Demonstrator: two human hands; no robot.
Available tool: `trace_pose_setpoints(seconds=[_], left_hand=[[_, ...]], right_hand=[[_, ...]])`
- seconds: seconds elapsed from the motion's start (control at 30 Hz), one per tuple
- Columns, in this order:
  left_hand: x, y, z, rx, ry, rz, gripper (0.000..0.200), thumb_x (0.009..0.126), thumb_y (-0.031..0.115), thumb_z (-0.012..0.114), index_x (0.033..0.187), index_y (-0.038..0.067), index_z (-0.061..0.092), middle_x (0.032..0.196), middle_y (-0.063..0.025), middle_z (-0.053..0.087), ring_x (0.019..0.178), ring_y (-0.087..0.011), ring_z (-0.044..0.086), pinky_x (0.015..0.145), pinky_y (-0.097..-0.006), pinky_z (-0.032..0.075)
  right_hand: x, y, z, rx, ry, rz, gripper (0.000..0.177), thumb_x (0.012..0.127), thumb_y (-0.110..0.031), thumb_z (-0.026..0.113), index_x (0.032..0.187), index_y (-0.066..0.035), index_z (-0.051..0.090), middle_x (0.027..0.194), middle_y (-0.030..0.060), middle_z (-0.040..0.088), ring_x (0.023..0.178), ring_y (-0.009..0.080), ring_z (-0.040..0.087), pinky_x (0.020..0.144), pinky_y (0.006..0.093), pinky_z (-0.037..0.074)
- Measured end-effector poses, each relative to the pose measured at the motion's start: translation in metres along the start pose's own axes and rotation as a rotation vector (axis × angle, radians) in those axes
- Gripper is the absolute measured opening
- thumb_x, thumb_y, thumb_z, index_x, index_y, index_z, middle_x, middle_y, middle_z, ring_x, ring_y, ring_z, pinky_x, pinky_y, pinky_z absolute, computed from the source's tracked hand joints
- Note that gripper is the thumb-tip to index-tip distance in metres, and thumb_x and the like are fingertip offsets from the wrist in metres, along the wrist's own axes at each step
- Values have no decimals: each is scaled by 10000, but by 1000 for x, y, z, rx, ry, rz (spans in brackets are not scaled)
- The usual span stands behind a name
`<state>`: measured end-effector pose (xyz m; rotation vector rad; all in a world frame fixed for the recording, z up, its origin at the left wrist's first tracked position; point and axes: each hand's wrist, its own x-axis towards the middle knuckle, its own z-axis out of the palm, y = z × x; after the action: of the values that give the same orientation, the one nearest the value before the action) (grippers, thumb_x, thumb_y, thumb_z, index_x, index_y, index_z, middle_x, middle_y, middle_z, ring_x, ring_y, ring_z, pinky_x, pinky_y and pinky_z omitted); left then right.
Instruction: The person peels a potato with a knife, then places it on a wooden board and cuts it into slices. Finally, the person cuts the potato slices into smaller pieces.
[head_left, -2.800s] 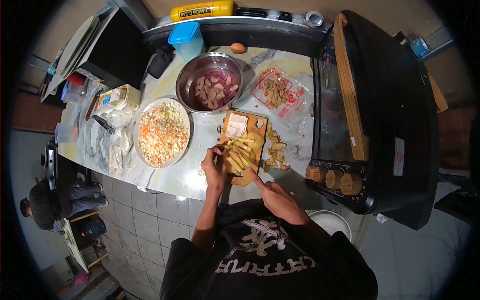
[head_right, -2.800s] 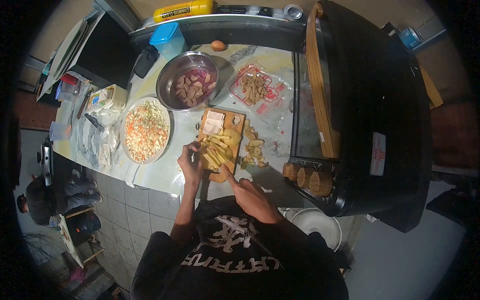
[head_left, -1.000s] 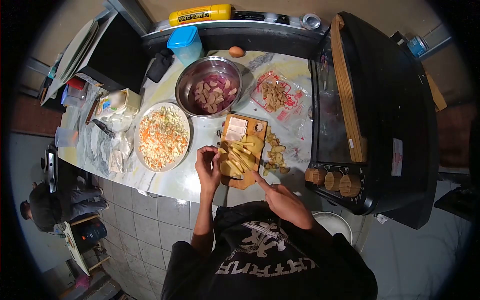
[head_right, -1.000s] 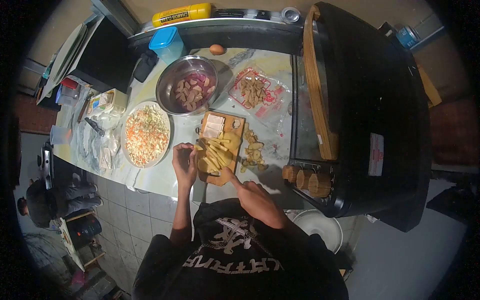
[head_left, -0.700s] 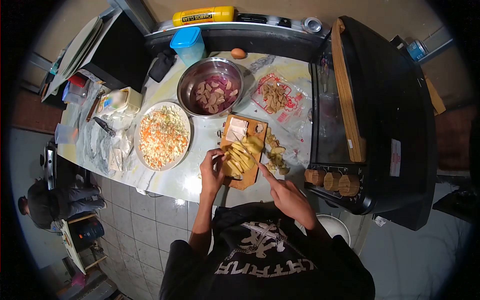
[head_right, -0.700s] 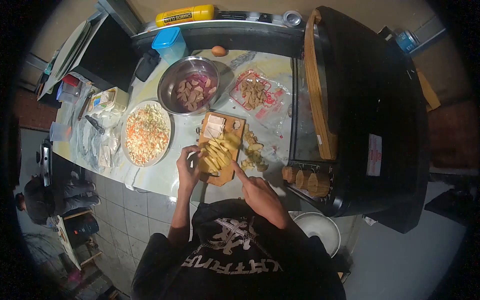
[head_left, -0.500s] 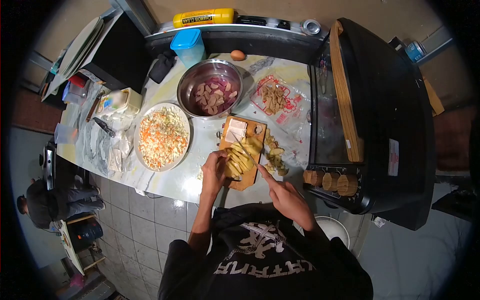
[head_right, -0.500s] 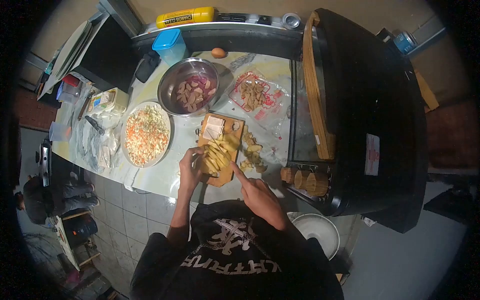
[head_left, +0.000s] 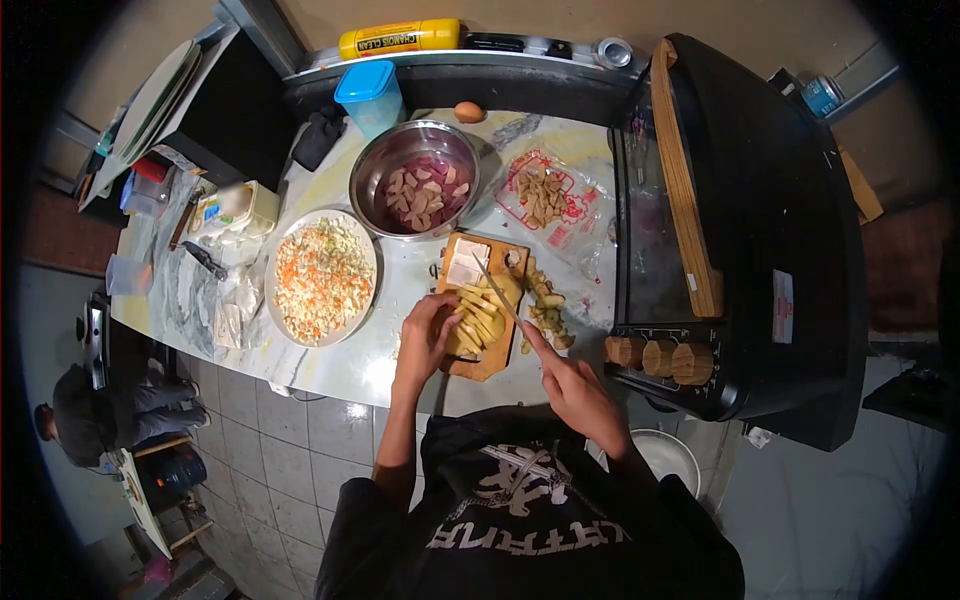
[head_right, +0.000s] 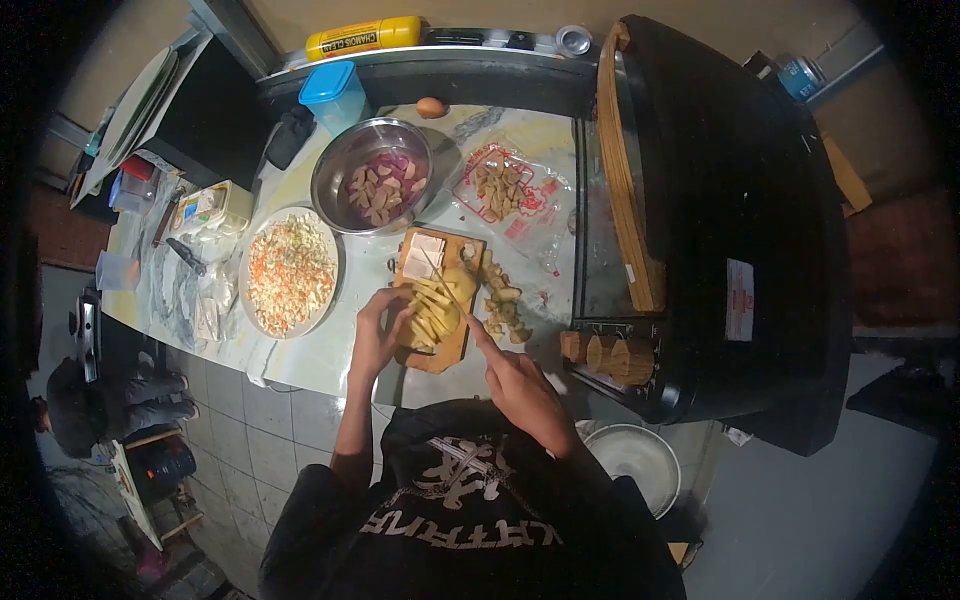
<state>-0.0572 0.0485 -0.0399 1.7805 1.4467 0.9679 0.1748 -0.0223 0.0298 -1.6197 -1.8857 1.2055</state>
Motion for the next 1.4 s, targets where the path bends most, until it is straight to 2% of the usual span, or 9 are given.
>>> trace_pose_setpoints(seconds=[0.1,0.17,0.33,0.5,0.6,0.8,1.13,1.23,1.4], left_hand=[[1,-7,3,32,-57,47,236,809,6,665,1041,-9,629,944,-153,669,873,-324,620,786,-369,503],[1,-3,3,20,-55,34,234,808,13,668,1038,-9,633,944,-150,671,880,-321,616,793,-373,500],[3,-1,2,-23,-60,-63,233,807,38,674,1034,-4,642,960,-147,669,905,-324,602,805,-375,494],[16,10,4,77,-92,165,269,808,97,685,1060,15,642,1109,-146,609,1026,-327,555,907,-397,438],[23,19,11,131,-165,221,308,807,158,697,1069,13,628,1131,-141,584,1079,-326,522,931,-421,403],[23,6,25,295,-207,273,324,801,223,712,1031,13,626,1093,-134,574,1073,-321,509,864,-437,406],[16,4,20,273,-164,230,302,802,243,714,1005,30,645,1069,-124,578,1016,-307,536,872,-419,393],[18,9,22,297,-130,245,320,807,254,710,1042,48,640,1061,-121,580,1010,-302,540,879,-423,380],[23,4,30,394,-153,168,360,830,286,687,1104,69,600,1038,-117,582,970,-301,566,813,-428,371]], right_hand=[[1,-3,-2,25,19,-5,690,874,6,454,1485,-244,250,864,226,602,786,417,596,754,468,462],[0,-9,-7,21,5,7,664,867,5,471,1478,-150,262,827,249,615,799,428,600,731,491,446],[-1,-3,-3,32,57,10,667,870,2,473,1477,-183,269,786,266,577,793,441,586,708,498,428],[1,2,-3,91,121,-2,669,872,8,472,1479,-188,268,755,271,559,787,449,579,690,490,433],[0,4,-3,62,137,-9,671,872,14,473,1479,-183,268,738,272,555,765,450,576,678,476,442],[-5,9,-1,92,168,-25,663,871,15,480,1476,-162,274,715,279,550,757,456,573,665,471,442],[-9,12,0,89,197,-38,647,870,11,485,1466,-151,291,753,296,557,795,464,574,683,481,439],[-9,11,-1,87,201,-36,642,871,6,484,1464,-149,293,754,298,556,795,464,575,683,481,440],[-10,10,-1,93,200,-39,639,871,5,479,1464,-147,294,742,298,550,789,466,571,677,465,450]])
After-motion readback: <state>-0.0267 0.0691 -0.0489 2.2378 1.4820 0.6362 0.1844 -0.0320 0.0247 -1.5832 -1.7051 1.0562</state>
